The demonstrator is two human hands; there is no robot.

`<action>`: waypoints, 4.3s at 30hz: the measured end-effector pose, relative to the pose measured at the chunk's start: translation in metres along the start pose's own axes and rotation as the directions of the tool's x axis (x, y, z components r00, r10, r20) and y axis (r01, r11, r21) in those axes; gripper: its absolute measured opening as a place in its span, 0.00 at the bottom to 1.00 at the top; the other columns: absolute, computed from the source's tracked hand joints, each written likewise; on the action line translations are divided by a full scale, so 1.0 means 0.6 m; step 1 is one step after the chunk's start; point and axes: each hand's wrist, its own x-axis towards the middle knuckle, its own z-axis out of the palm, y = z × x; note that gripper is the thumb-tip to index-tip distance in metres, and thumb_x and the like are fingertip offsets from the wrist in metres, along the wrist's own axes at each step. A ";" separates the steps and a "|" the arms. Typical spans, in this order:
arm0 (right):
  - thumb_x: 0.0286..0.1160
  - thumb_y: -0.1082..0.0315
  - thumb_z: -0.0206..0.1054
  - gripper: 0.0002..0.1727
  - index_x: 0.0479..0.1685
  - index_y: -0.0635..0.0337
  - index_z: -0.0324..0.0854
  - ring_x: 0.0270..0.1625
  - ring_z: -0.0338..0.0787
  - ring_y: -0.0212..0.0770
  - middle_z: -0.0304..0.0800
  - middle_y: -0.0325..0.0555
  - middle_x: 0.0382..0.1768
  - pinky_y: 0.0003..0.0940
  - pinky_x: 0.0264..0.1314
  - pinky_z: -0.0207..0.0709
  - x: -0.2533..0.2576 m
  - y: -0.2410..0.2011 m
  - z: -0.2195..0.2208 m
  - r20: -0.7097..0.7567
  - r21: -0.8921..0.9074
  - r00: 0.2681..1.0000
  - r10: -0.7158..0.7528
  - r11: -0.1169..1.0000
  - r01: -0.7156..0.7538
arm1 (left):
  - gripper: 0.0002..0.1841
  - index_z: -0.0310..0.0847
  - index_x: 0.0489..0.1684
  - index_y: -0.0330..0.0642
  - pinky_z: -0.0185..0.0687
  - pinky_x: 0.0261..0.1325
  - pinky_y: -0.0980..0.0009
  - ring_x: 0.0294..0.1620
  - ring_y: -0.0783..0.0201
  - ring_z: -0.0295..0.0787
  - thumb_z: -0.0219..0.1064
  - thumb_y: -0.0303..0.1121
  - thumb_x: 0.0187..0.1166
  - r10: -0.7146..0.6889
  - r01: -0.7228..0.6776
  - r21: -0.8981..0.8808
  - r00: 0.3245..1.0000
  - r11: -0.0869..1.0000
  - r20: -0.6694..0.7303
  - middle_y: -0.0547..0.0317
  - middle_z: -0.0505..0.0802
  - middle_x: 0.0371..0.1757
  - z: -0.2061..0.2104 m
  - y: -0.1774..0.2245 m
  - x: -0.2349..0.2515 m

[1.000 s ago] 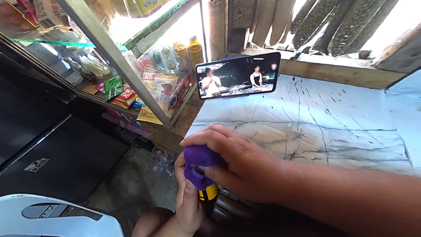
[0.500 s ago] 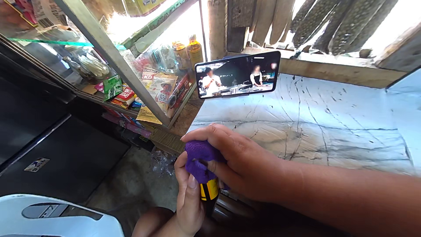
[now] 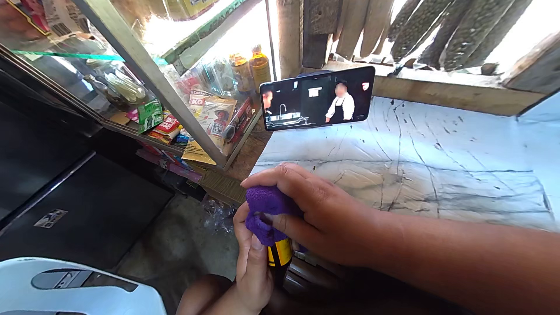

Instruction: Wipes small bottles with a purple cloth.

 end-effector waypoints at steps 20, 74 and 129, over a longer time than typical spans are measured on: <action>0.78 0.56 0.70 0.23 0.70 0.51 0.81 0.54 0.85 0.26 0.86 0.35 0.51 0.24 0.56 0.81 0.001 0.002 0.003 -0.006 -0.002 1.000 0.005 1.000 -0.005 | 0.28 0.61 0.82 0.60 0.78 0.72 0.73 0.69 0.78 0.81 0.50 0.59 0.87 -0.032 0.042 0.148 0.997 0.988 -0.070 0.75 0.85 0.68 -0.002 -0.002 -0.012; 0.78 0.57 0.69 0.23 0.71 0.51 0.80 0.55 0.84 0.27 0.84 0.36 0.52 0.24 0.55 0.83 -0.001 -0.002 0.001 0.006 -0.008 1.000 -0.016 1.000 0.016 | 0.23 0.66 0.80 0.58 0.87 0.56 0.75 0.55 0.74 0.90 0.51 0.52 0.90 -0.053 0.054 -0.098 0.998 0.994 0.019 0.67 0.90 0.60 -0.004 0.011 -0.001; 0.77 0.54 0.71 0.27 0.73 0.52 0.73 0.52 0.87 0.24 0.85 0.38 0.57 0.24 0.51 0.86 -0.006 -0.004 0.004 -0.052 0.039 0.998 0.043 0.998 -0.041 | 0.24 0.79 0.73 0.52 0.89 0.51 0.75 0.49 0.72 0.94 0.50 0.53 0.90 -0.089 0.105 -0.199 0.992 0.974 0.092 0.64 0.95 0.54 -0.010 0.022 0.007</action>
